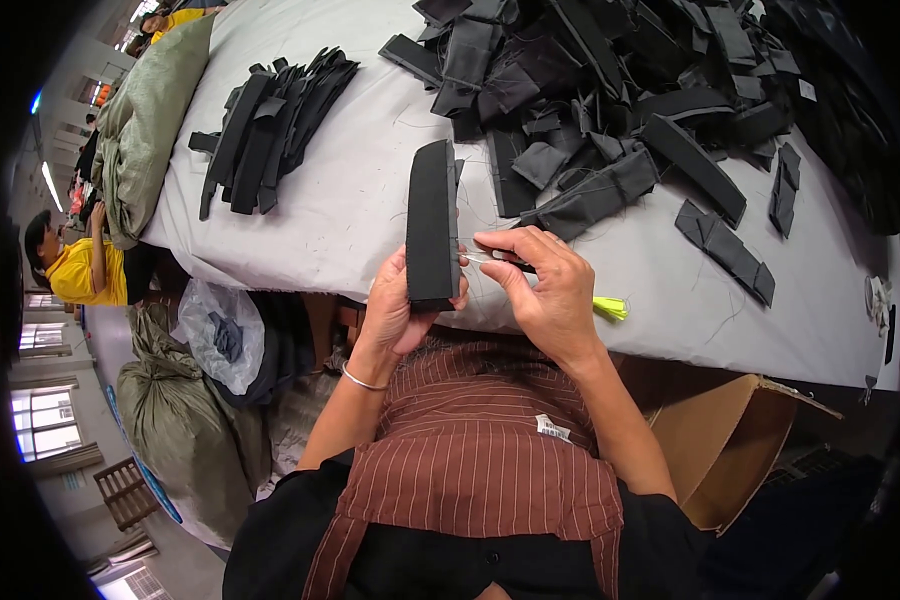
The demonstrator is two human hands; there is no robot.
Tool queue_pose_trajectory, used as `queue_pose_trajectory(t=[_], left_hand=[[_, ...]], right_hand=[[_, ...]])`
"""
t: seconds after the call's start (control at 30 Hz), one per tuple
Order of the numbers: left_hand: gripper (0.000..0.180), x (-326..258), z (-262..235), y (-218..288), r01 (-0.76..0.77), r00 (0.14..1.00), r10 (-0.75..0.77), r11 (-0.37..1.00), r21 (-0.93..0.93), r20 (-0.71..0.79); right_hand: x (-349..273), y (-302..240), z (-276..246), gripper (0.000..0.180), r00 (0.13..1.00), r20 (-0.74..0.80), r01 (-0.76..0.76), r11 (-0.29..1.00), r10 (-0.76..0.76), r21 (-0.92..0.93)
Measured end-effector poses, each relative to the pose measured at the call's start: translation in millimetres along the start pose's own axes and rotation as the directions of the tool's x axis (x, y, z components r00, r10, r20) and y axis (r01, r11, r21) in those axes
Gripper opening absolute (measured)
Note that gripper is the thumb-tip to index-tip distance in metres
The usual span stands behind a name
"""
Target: Trimming loose threads and inspecting black fabric components at a production table.
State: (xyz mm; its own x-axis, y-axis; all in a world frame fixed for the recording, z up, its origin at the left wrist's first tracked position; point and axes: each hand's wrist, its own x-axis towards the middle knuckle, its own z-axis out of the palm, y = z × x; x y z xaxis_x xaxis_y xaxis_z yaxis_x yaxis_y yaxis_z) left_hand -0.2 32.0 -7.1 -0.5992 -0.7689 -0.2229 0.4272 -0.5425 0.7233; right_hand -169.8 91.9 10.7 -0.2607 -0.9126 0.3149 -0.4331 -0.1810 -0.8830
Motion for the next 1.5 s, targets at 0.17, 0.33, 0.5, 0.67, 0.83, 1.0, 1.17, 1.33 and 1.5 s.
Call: queue_pose_trajectory(t=[0.17,0.33,0.5,0.67,0.83,1.0,1.17,1.33,1.5], left_hand=[[0.026,0,-2,-2,0.03,0.998,-0.03,1.0,-0.007,0.051],[0.024,0,-1,-4,0.104,0.989,-0.1,0.994,-0.035,0.109],[0.023,5,-7,-6,0.054,0.998,-0.055,0.998,0.021,0.012],[0.021,5,7,-3,0.031,0.99,-0.024,0.998,0.048,-0.138],[0.021,5,1,-9,-0.011,0.998,0.015,0.997,0.072,-0.056],[0.017,2,2,-6,0.009,0.999,-0.007,0.998,0.065,-0.041],[0.018,1,12,-7,0.055,0.996,-0.053,0.998,0.024,-0.075],[0.032,-1,7,-6,0.036,0.993,-0.072,0.935,0.352,0.089],[0.031,-12,12,5,0.037,0.986,-0.106,0.889,0.457,0.127]], right_hand=[[1,9,5,0.019,0.998,-0.042,0.05,0.999,-0.05,-0.004],[-1,17,1,0.016,0.988,-0.074,-0.123,0.982,0.135,0.146],[-9,-6,-8,0.016,0.982,0.019,-0.186,0.955,0.187,0.232],[-15,-20,2,0.021,0.99,0.129,-0.067,0.995,0.058,0.069],[-13,-20,6,0.019,0.983,0.138,0.142,0.981,-0.123,-0.134],[-15,-15,4,0.022,0.998,0.057,0.034,0.999,-0.031,-0.039],[-9,-23,12,0.027,0.994,0.04,0.107,0.981,-0.102,-0.162],[0,9,1,0.018,0.996,-0.019,0.09,0.996,-0.09,0.02],[12,5,-8,0.012,0.959,-0.003,-0.254,0.862,0.284,0.439]])
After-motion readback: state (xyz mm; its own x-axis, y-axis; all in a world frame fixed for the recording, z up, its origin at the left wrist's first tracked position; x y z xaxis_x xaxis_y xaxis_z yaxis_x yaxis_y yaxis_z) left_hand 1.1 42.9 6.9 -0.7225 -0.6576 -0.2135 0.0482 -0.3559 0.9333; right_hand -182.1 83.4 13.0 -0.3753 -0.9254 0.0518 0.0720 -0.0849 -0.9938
